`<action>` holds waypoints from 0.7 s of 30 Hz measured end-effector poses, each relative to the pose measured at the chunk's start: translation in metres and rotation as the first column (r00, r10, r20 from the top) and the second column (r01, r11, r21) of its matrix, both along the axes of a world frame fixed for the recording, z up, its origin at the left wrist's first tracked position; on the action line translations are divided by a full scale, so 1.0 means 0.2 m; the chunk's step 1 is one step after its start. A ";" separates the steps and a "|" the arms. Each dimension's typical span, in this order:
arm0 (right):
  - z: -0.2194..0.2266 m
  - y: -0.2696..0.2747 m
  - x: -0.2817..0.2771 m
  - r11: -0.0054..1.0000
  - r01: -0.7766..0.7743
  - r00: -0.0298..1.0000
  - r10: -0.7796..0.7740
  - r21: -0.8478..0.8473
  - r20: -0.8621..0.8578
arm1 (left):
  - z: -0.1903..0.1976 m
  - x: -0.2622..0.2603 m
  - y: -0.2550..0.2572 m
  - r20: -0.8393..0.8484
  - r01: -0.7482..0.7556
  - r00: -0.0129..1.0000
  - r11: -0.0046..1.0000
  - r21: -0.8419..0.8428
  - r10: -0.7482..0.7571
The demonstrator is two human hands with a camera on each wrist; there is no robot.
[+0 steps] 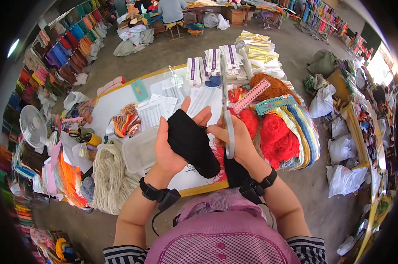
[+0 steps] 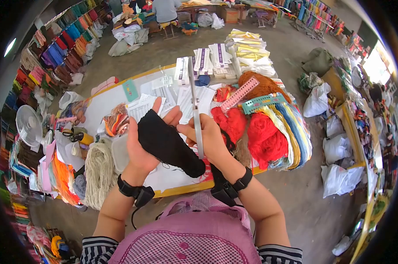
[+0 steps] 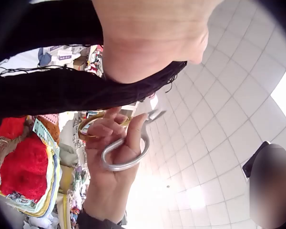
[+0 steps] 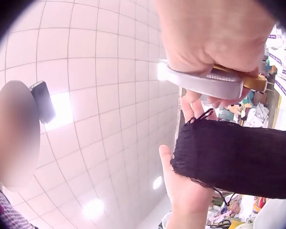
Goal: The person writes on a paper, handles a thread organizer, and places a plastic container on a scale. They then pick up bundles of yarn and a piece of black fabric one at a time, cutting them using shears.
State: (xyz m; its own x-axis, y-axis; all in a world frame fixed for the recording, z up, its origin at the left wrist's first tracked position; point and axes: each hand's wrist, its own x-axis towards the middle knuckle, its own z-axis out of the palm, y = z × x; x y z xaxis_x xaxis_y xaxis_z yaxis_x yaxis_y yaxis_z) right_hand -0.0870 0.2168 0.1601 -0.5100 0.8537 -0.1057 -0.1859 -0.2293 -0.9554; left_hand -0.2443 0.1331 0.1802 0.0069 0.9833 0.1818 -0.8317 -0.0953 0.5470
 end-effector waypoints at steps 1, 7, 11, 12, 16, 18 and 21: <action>-0.02 0.01 -0.01 1.000 -0.026 1.000 0.026 0.009 0.007 | 0.00 0.01 0.00 -0.020 0.025 0.999 1.000 -0.002 -0.025; -0.05 0.02 0.05 0.995 0.093 0.992 -0.089 0.033 -0.091 | 0.00 -0.02 0.03 0.006 -0.065 0.998 0.998 -0.026 0.065; -0.01 0.03 0.13 0.987 0.159 0.980 -0.153 0.034 -0.126 | 0.02 -0.05 0.05 0.003 -0.114 0.993 0.993 -0.031 0.114; 0.00 0.03 0.15 0.984 0.173 0.976 -0.166 0.042 -0.140 | 0.02 -0.06 0.05 -0.012 -0.119 0.993 0.993 -0.022 0.119; 0.04 0.01 0.16 0.983 0.183 0.965 -0.177 0.016 -0.192 | 0.02 -0.07 0.06 -0.042 -0.133 0.990 0.991 0.001 0.132; 0.04 -0.01 0.16 0.984 0.179 0.962 -0.174 0.005 -0.213 | 0.02 -0.06 0.07 -0.135 -0.202 0.970 0.979 0.007 0.201; 0.02 -0.03 0.18 0.995 0.100 0.974 -0.099 -0.005 -0.204 | 0.05 -0.09 0.09 -0.095 -0.260 0.958 0.960 0.108 0.270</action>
State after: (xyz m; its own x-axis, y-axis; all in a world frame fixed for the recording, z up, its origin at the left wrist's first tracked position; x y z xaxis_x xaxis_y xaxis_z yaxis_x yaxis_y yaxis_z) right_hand -0.0512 0.2102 0.1635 -0.4332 0.9013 -0.0039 -0.3983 -0.1954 -0.8962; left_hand -0.2615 0.1511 0.1912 -0.2266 0.9313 0.2851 -0.7062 -0.3587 0.6105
